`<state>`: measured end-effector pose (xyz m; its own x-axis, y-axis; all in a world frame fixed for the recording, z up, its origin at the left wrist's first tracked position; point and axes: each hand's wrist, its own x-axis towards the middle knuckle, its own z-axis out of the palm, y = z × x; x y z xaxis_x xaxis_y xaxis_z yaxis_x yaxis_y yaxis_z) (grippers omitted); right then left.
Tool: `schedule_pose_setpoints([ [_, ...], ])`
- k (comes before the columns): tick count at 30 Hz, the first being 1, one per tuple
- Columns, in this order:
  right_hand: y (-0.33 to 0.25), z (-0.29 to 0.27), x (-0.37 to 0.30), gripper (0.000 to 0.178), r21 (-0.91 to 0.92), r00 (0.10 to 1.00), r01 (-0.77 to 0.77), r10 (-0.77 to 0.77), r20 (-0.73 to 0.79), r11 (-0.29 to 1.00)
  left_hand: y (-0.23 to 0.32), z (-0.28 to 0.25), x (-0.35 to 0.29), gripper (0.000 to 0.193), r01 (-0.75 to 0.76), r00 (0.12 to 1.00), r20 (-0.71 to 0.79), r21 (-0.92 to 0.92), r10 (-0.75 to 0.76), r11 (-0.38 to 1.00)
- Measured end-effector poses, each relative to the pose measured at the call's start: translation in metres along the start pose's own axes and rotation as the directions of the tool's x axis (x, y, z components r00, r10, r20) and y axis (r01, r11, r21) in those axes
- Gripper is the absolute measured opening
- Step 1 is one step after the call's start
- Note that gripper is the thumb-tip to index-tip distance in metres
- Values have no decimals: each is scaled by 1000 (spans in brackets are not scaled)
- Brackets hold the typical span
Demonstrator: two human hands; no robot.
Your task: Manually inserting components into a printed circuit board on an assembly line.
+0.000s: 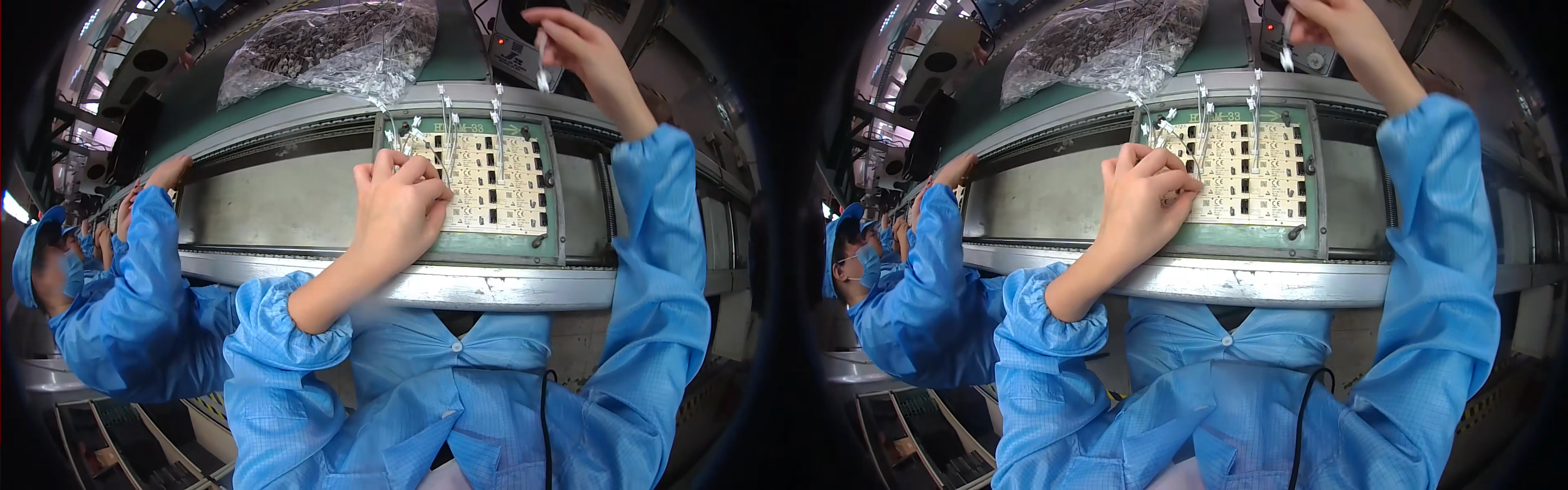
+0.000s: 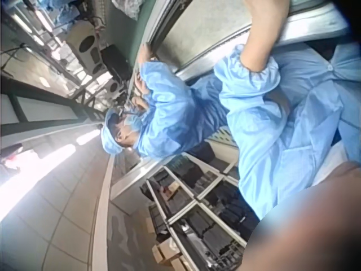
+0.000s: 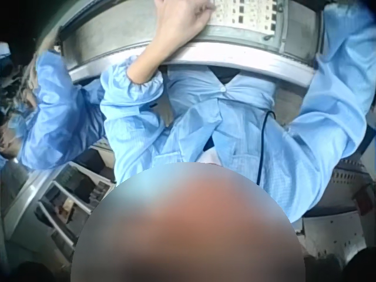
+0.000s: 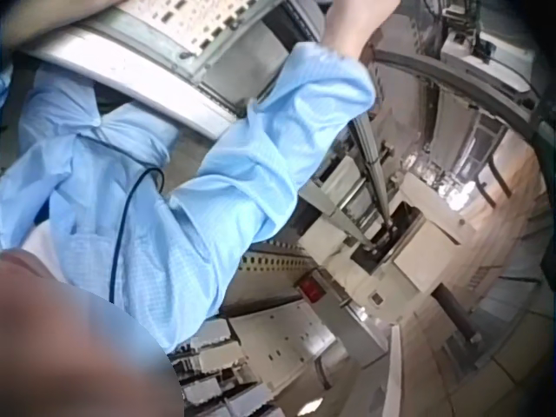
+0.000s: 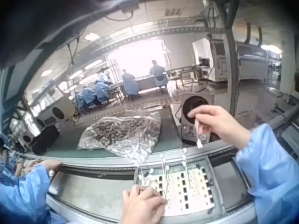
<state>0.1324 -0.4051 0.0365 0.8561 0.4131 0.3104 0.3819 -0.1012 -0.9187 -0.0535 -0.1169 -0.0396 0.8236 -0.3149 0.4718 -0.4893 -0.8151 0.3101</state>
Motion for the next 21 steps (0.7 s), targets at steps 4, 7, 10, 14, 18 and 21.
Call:
schedule_pose_setpoints([
  [4, 3, 10, -49, 39, 60, 997, 23, -18, -76, 998, 2, -7, 0, 8, -125, 992, 38, 28, 124, 992],
  [7, -14, 26, -75, 45, 61, 985, -123, 129, -110, 990, 12, -12, -4, 18, -164, 983, 110, 144, 149, 976],
  [10, -13, 28, -88, 35, 65, 975, -193, 199, -101, 979, 16, -11, -13, 22, -130, 989, 100, 195, 112, 972],
  [14, -7, 32, -105, 20, -72, 987, -77, 66, -148, 994, 3, -13, -7, 21, -116, 981, 161, 48, 107, 992],
  [18, -10, 45, -109, 14, -309, 962, 123, -190, -197, 943, -71, -15, 90, 15, -54, 995, -83, -29, 51, 998],
  [21, -14, 60, -112, 12, -242, 978, 90, -132, -162, 966, -121, -17, 164, 25, 265, 952, -173, 62, -251, 962],
])
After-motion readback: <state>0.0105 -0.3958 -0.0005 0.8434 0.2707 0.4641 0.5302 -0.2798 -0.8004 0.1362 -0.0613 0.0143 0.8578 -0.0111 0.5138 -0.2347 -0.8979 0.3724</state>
